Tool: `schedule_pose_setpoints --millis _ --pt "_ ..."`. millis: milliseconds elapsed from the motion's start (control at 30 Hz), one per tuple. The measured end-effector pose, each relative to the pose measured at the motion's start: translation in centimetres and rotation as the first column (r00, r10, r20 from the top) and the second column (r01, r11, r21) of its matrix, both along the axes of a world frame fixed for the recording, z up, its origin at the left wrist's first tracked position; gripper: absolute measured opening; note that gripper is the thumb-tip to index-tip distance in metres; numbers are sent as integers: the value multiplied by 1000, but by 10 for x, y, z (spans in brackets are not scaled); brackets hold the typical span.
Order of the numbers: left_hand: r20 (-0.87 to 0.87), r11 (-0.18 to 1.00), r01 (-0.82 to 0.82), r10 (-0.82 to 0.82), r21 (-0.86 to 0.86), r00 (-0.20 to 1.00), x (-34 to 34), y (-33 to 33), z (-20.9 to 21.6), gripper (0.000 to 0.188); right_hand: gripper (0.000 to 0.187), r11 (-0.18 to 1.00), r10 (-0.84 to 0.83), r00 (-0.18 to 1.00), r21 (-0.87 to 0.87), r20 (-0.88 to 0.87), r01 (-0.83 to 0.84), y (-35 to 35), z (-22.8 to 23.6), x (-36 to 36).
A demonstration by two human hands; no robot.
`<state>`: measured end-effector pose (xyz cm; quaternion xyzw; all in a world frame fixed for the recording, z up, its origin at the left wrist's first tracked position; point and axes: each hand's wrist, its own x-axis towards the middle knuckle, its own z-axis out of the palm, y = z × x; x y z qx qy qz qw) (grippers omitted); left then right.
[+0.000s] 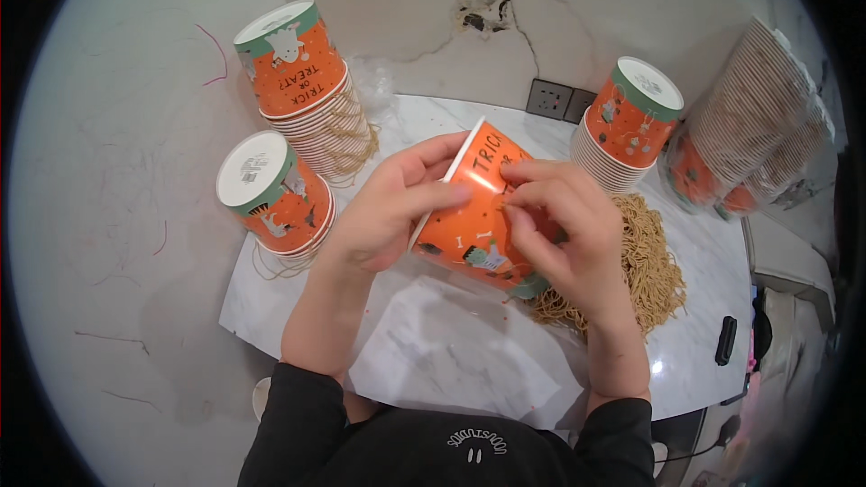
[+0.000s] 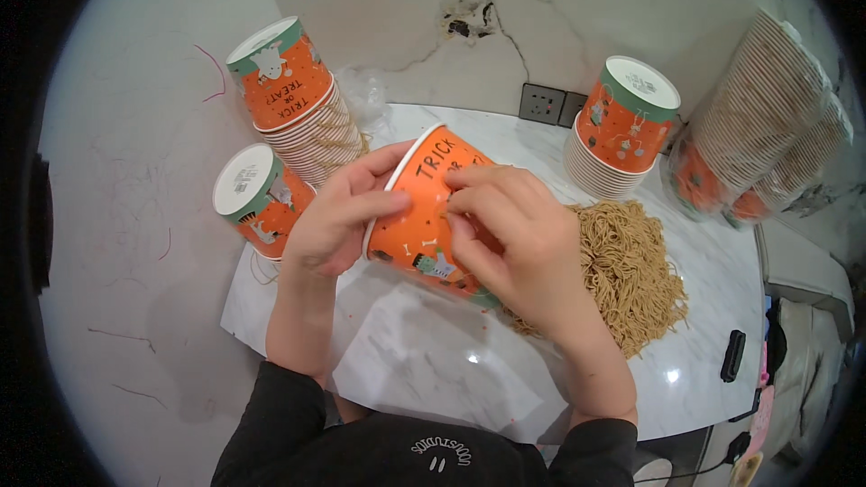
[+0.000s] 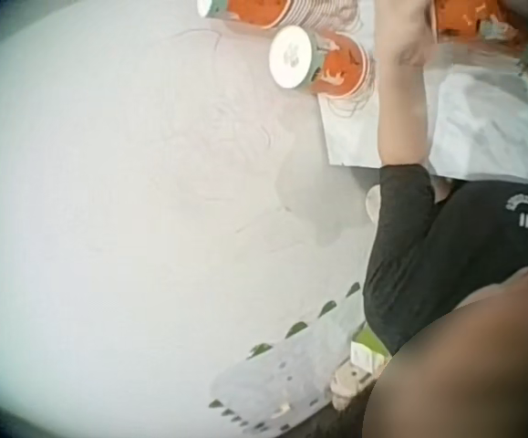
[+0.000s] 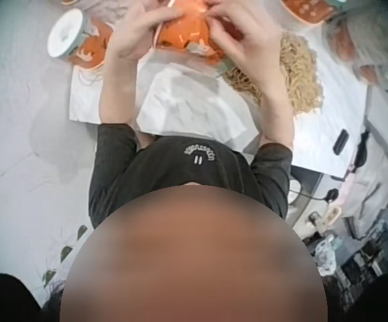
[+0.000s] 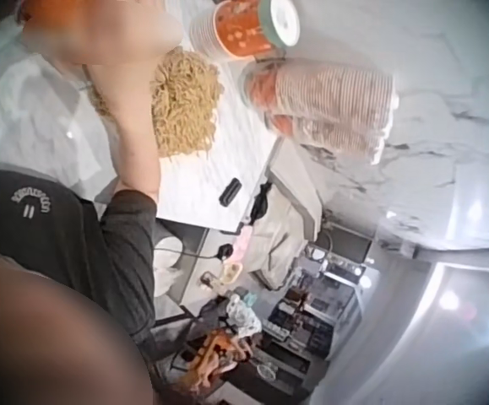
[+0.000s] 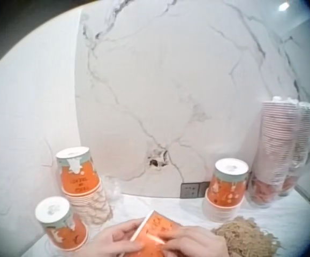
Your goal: Tying elastic strings onto paper containers for packaging.
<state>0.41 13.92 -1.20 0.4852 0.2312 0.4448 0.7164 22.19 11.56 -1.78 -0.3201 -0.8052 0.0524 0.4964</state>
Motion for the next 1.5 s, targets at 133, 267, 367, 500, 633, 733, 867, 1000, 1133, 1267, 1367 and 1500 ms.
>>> schedule_pose_setpoints --millis 133,267,367,500,633,733,867,1000,1133,1267,1367,1500 --pt "239 965 240 -259 106 936 -12 3 -2 97 14 994 -21 983 -106 -183 2 0 -7 -7" --pt "-50 910 356 -353 214 934 -7 -8 0 117 12 997 -65 980 36 -187 73 8 -15 -4" --pt "-27 913 306 -310 271 950 -10 -5 -10 113 11 998 -50 978 -48 -203 41 2 -10 -6" --pt "115 983 174 -179 60 977 -7 -8 4 104 13 989 131 980 -51 -149 -139 5 -12 -9" --pt "27 996 86 -85 -30 996 0 -12 10 103 12 989 107 970 -80 -220 -128 18 -27 -11" --pt "-33 962 169 -166 214 986 1 -18 7 106 10 958 168 912 -157 -375 -241 20 -25 -9" --pt "-7 985 101 -101 142 995 2 -10 -1 98 11 987 57 938 -124 -341 -105 9 -18 -8" --pt "-29 991 -89 92 101 995 11 -16 -1 69 17 998 -40 981 48 -190 50 -1 -12 -10" --pt "-111 939 -155 197 306 974 10 -17 -10 37 17 997 -70 973 -35 -219 64 -5 -8 -9" --pt "-97 875 -203 271 441 958 19 -16 -14 16 18 998 -40 978 -52 -204 30 -8 -5 -6" --pt "-47 866 -294 340 405 939 25 -19 -16 12 13 999 -46 986 -19 -162 44 -7 -6 -5" --pt "-170 862 -293 390 415 905 26 -24 -15 13 10 992 -110 989 -71 -97 103 -16 0 -6"
